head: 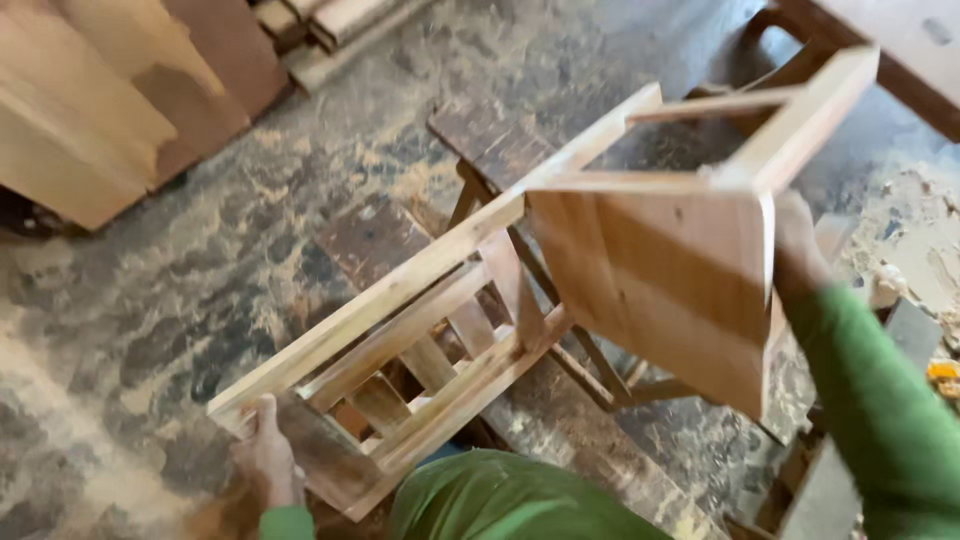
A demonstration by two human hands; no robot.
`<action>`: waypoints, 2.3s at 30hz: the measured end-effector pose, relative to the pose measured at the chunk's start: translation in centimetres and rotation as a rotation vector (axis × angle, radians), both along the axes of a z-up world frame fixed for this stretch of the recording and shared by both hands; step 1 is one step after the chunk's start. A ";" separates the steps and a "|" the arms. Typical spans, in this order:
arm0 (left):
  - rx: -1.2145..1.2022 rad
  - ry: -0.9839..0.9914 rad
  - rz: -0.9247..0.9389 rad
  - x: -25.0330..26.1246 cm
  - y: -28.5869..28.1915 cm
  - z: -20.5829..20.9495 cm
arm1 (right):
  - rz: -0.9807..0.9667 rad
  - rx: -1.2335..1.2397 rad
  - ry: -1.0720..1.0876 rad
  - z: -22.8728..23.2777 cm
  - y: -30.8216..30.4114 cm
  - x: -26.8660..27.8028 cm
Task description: The person sands a wooden chair frame using a sanding block. They systematically smooth the legs, crossbars, and seat frame, frequently repositioning the chair to access different surfaces. The person works on both the top and bottom sections of the chair, ensuring all visible edges and flat surfaces are treated.
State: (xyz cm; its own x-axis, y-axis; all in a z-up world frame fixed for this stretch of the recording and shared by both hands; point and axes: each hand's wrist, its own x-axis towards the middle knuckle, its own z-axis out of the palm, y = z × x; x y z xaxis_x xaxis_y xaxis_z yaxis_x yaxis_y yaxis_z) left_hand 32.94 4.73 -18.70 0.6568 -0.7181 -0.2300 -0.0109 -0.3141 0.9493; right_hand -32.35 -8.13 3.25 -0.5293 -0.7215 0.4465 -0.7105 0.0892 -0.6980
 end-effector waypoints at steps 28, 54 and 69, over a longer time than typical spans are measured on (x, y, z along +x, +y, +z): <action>0.380 -0.472 -0.052 -3.4 0.4 -5.7 | 0.420 -0.245 0.045 2.6 1.9 10.0; 0.028 -1.175 -1.524 -11.4 12.7 -3.0 | 0.041 0.423 -0.957 -26.1 27.5 18.4; -0.058 -1.130 -1.316 10.4 15.0 -6.0 | 0.097 0.533 -0.810 -23.4 29.4 44.8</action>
